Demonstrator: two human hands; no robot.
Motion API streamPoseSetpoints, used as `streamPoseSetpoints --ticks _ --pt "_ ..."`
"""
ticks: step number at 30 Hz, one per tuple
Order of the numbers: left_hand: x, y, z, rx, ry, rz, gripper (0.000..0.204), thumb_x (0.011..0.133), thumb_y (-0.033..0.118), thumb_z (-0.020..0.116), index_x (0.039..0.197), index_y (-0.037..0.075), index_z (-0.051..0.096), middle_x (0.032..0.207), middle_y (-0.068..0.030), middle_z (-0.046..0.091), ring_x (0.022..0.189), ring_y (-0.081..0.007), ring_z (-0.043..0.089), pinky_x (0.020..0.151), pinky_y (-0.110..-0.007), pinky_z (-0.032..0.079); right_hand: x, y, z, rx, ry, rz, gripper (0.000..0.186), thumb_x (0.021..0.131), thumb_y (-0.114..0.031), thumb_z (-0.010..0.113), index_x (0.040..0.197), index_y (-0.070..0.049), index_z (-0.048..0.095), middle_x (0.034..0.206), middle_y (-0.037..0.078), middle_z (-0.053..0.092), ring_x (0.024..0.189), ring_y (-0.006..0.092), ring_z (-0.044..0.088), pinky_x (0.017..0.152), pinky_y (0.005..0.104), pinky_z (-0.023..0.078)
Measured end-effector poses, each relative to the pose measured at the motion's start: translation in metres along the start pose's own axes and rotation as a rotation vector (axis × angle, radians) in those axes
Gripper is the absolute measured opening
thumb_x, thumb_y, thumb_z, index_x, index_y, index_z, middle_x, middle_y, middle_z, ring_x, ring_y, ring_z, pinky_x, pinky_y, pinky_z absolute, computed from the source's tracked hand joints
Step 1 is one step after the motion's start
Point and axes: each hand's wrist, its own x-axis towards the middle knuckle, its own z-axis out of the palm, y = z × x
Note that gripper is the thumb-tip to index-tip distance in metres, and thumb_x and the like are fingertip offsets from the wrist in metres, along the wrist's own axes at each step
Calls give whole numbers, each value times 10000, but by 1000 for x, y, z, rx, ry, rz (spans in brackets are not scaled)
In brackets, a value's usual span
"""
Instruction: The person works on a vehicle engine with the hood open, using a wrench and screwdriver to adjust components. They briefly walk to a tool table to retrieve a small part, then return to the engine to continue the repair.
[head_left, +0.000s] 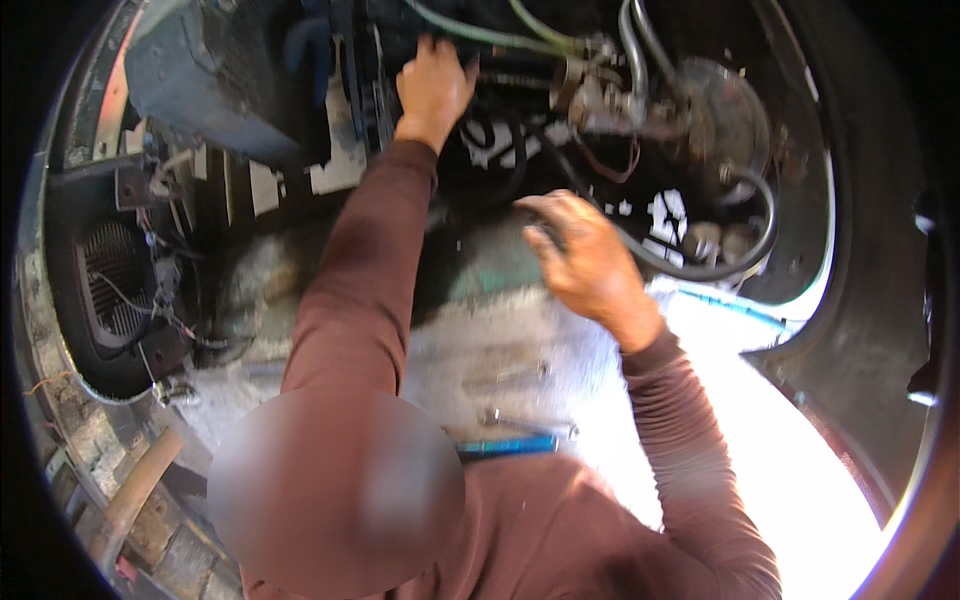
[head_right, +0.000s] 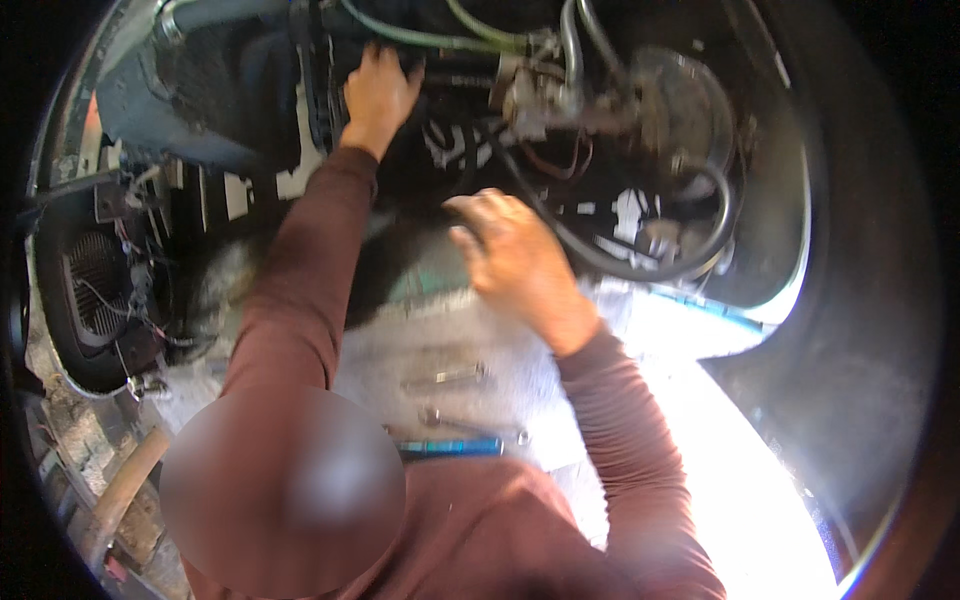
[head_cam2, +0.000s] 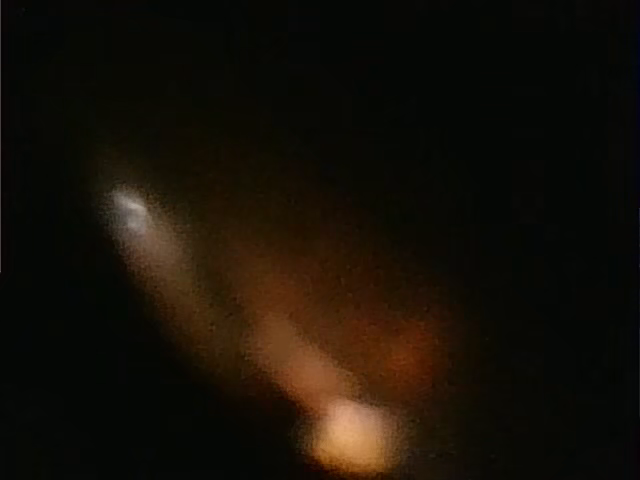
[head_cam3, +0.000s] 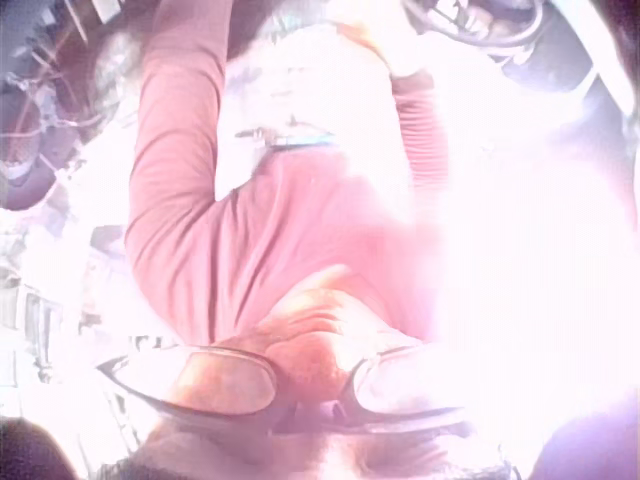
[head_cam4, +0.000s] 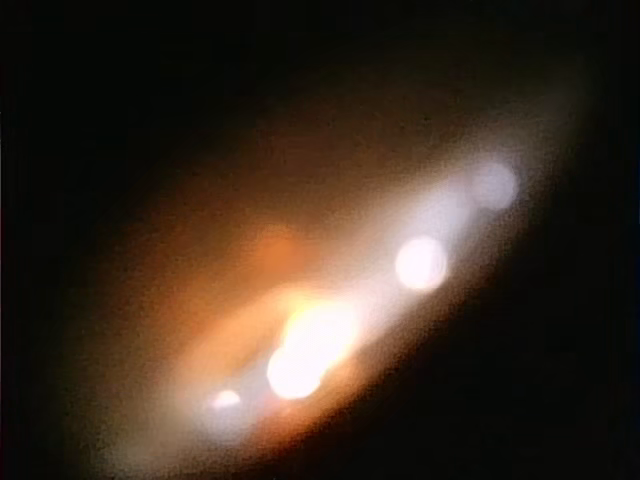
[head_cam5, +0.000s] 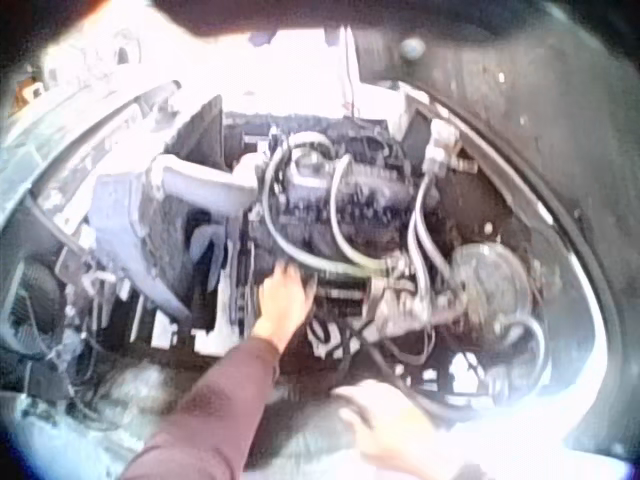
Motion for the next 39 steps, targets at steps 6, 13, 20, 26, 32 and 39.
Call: streamPoseSetpoints --ticks 6,13,20,26,32,39 --pt "8 14 -16 -106 -103 -101 363 881 366 724 1026 41 654 1138 -194 630 884 -453 696 776 -548 573 -126 -30 -34 -9 -101 154 178 866 -98 724 1037 -59 692 949 134 666 909 345 653 803 438 536" --pt "6 7 -5 -66 -132 -93 439 899 482 695 1127 107 706 1252 -137 648 1028 -418 690 835 -541 577 -159 -65 1 -81 -33 105 264 805 -119 779 1052 -108 688 1042 108 653 911 313 653 788 425 533" --pt "4 18 -6 -91 -129 -95 432 914 433 689 1163 82 646 1276 -154 615 1027 -434 683 842 -552 574 -116 -41 10 -43 -165 57 199 871 -168 727 1063 -127 696 1038 115 630 942 327 671 793 416 558" --pt "3 12 -8 -142 -97 -128 375 892 387 722 1051 57 641 1178 -155 627 898 -428 706 762 -528 584 24 -16 27 704 247 551 143 1012 -144 591 1055 -14 631 804 59 636 670 150 641 591 310 524" --pt "3 17 -8 -117 -158 -150 403 887 406 729 1020 39 631 1152 -159 603 897 -409 711 751 -509 586 137 61 73 1200 440 906 154 987 -168 572 949 -19 584 748 56 557 561 162 530 480 326 410" --pt "2 15 -6 -120 -112 -116 431 866 405 750 1023 25 622 1139 -170 600 881 -408 704 728 -504 586 169 115 111 893 587 850 235 956 -190 594 955 44 612 751 95 568 557 168 541 477 328 406"
